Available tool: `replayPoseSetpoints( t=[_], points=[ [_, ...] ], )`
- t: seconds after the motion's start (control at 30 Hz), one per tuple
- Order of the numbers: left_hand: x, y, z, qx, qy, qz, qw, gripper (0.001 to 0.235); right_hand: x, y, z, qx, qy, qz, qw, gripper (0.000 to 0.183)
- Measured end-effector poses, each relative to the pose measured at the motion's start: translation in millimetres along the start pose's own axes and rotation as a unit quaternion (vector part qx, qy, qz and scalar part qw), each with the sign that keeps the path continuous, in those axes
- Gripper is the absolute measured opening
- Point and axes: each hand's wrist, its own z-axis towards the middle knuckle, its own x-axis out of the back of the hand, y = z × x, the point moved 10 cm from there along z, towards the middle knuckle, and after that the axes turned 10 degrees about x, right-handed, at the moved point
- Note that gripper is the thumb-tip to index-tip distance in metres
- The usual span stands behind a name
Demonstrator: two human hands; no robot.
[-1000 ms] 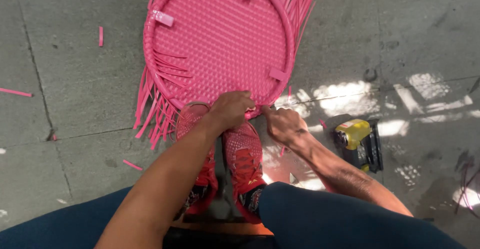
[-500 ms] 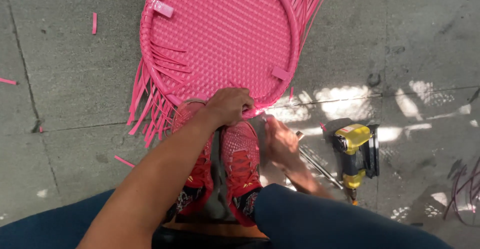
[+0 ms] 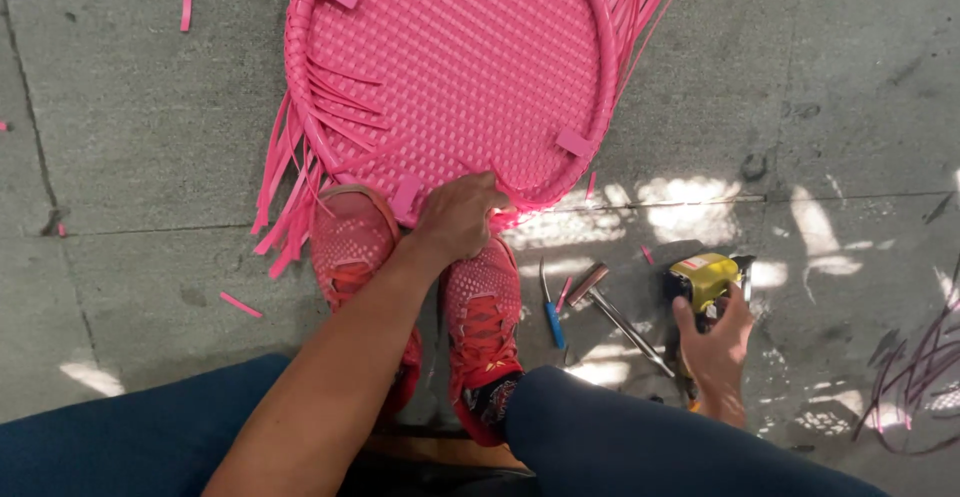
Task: Using a nail gun, hammer, and pliers to repair or assemble a pink woven chair.
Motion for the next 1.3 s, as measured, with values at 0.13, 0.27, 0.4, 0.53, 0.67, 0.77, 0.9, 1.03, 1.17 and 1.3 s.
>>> replayPoseSetpoints(
  t=[0.13,0.27,0.4,0.53,0.67,0.77,0.9,1.03,1.17,1.3],
  points=[
    [9,5,1,-0.011,-0.002,-0.005,1.000,0.038,-7,-18,-3,0.040,-0.007,0.015,0.999,0.099],
    [8,0,-4,-0.002,0.017,-0.024,1.000,0.033,-11,-8,6,0.146,0.033,0.010,0.989,0.102],
    [2,-9,-1,0.029,0.020,-0.036,0.999,0.031,16,5,44,0.162,-0.020,0.004,0.987,0.089],
    [7,-8,-6,0.024,0.040,-0.050,0.998,0.031,72,-104,53,0.074,-0.120,-0.019,0.990,0.089],
    [9,-6,-7,0.019,0.043,-0.050,0.998,0.031,58,-259,43,0.125,-0.287,0.039,0.949,0.079],
    [5,-6,-9,0.029,0.044,-0.058,0.997,0.031,26,-329,51,0.145,-0.355,0.053,0.922,0.075],
    [8,-9,-8,0.053,0.049,-0.052,0.996,0.029,-13,-379,73,0.102,-0.418,0.069,0.900,0.066],
    [-3,-16,-3,0.057,0.048,-0.045,0.996,0.031,-47,-382,94,0.119,-0.460,0.039,0.879,0.053],
    [2,-16,-2,0.073,0.026,-0.048,0.996,0.023,-68,-379,99,0.089,-0.498,0.083,0.859,0.036],
    [0,-17,-3,0.082,0.014,-0.055,0.995,0.024,-77,-383,94,0.084,-0.521,0.084,0.845,0.030]
  ],
)
